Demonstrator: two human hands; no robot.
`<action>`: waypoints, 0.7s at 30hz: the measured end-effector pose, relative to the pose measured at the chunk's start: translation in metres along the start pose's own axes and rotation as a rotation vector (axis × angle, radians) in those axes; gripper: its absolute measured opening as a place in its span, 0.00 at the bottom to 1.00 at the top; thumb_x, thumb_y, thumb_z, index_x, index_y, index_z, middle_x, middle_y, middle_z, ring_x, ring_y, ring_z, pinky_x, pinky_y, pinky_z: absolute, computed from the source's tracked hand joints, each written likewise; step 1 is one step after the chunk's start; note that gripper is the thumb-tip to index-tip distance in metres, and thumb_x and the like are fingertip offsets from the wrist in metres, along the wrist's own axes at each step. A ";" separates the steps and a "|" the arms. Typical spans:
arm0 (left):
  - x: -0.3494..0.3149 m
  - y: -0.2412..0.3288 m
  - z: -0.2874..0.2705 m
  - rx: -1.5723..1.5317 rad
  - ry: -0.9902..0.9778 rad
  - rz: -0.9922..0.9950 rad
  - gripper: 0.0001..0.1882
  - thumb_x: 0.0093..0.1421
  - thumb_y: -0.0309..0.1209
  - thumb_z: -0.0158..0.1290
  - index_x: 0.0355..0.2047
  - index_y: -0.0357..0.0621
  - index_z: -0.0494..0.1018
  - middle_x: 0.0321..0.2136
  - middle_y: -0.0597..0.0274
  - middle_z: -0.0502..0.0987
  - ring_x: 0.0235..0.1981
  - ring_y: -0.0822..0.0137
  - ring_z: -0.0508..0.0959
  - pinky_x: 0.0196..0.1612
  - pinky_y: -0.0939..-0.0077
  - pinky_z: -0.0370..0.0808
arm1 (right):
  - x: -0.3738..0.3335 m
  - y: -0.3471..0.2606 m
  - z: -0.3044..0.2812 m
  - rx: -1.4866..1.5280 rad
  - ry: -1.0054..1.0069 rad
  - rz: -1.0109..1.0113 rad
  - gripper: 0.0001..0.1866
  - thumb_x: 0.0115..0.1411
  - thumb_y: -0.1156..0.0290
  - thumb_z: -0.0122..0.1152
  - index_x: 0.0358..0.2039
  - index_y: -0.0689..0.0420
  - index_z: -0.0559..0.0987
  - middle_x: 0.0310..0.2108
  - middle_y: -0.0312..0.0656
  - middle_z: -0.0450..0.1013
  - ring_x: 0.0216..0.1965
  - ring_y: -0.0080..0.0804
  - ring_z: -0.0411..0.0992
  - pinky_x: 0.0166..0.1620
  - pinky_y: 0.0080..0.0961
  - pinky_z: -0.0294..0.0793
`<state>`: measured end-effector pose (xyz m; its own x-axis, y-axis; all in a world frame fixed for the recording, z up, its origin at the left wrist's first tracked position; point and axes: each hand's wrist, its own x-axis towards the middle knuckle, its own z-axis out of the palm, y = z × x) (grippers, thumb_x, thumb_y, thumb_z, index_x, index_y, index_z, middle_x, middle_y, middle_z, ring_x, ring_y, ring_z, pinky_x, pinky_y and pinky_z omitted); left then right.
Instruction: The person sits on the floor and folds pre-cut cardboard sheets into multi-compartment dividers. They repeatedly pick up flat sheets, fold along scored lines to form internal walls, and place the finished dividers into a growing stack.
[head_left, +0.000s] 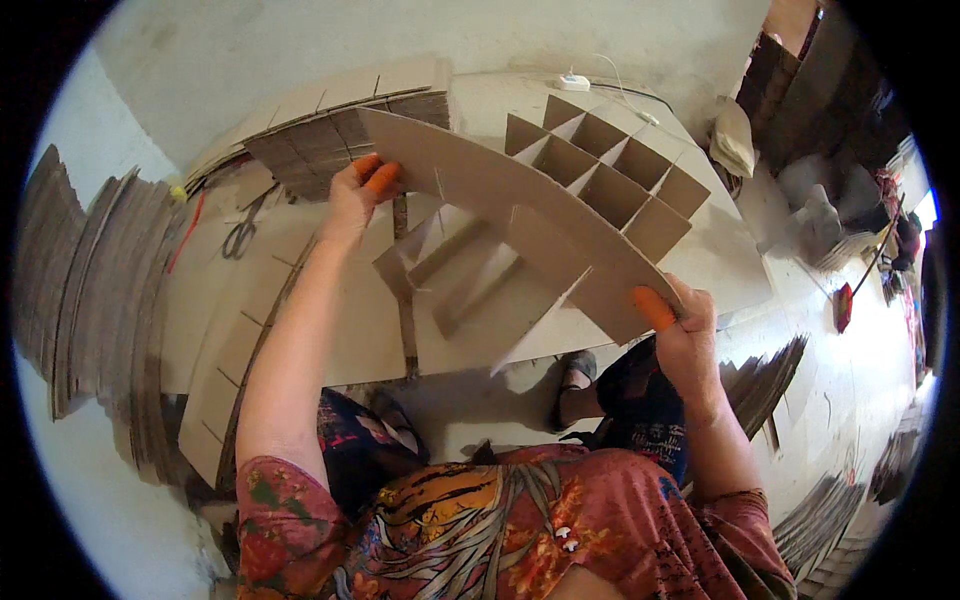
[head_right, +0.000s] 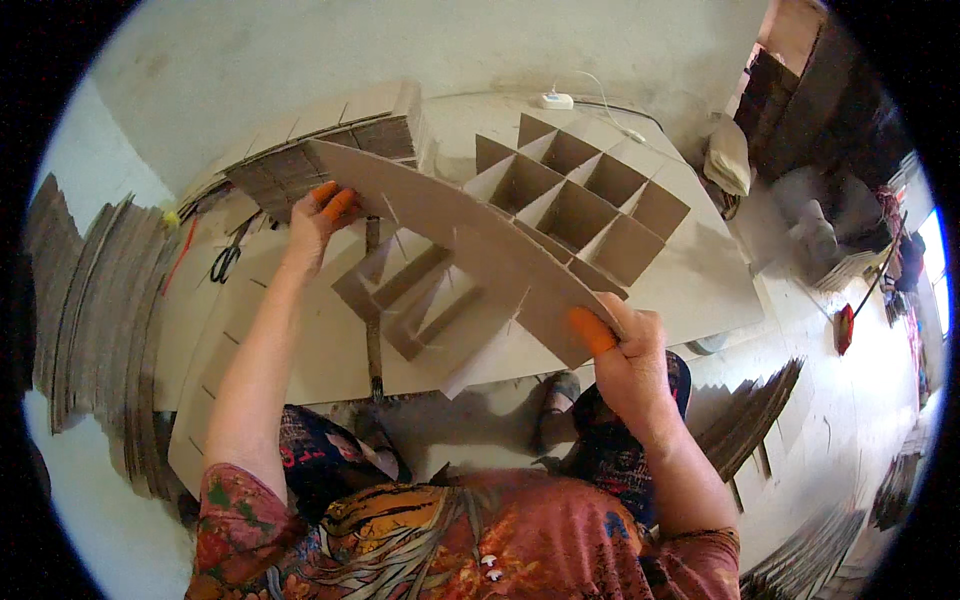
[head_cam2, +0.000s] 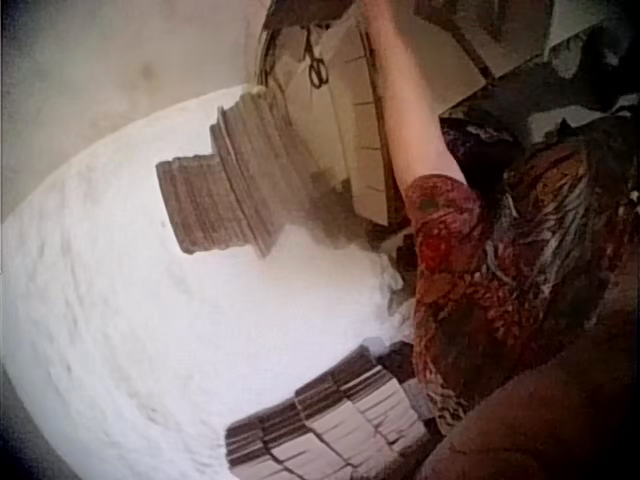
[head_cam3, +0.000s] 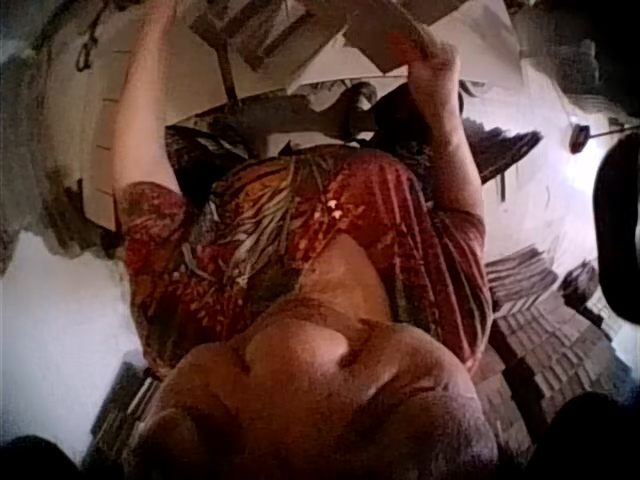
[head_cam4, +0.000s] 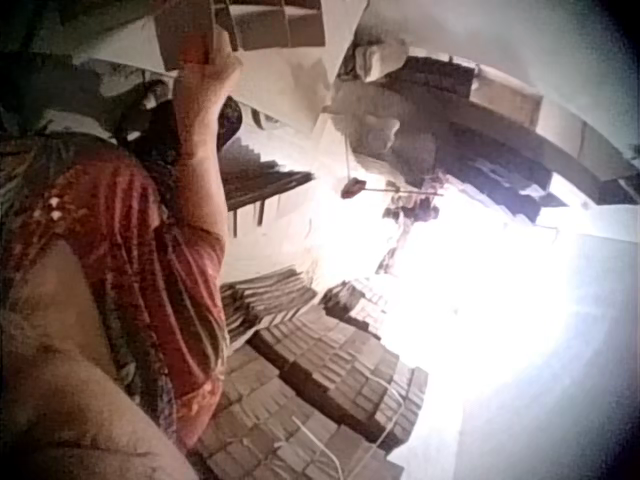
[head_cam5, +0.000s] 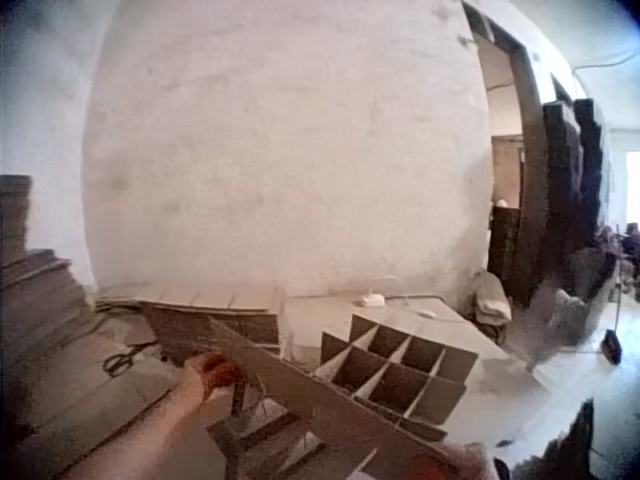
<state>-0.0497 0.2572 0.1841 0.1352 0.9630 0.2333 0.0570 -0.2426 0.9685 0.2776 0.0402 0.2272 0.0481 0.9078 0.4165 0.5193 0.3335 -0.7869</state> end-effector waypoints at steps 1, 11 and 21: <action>0.001 0.003 -0.003 0.031 -0.010 0.023 0.13 0.60 0.31 0.50 0.41 0.34 0.70 0.33 0.62 0.75 0.35 0.71 0.74 0.41 0.76 0.73 | -0.001 0.000 -0.004 -0.003 -0.043 -0.009 0.05 0.55 0.77 0.54 0.33 0.62 0.75 0.18 0.47 0.70 0.20 0.29 0.68 0.28 0.23 0.67; 0.006 0.003 0.001 0.033 -0.068 0.014 0.15 0.61 0.33 0.49 0.44 0.34 0.69 0.36 0.61 0.75 0.35 0.70 0.75 0.44 0.76 0.73 | -0.004 0.007 -0.003 -0.083 -0.065 -0.017 0.06 0.55 0.77 0.54 0.33 0.63 0.75 0.18 0.46 0.69 0.20 0.23 0.65 0.27 0.23 0.66; 0.002 -0.055 -0.009 0.124 -0.088 -0.276 0.18 0.60 0.36 0.51 0.45 0.35 0.70 0.37 0.61 0.75 0.37 0.71 0.74 0.43 0.77 0.72 | 0.008 0.029 0.012 -0.025 -0.192 0.079 0.06 0.56 0.76 0.54 0.33 0.63 0.76 0.18 0.46 0.70 0.23 0.19 0.63 0.27 0.24 0.66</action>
<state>-0.0617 0.2737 0.1324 0.1829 0.9818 -0.0508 0.2227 0.0090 0.9748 0.2828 0.0599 0.2027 -0.0727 0.9634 0.2582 0.5411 0.2555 -0.8012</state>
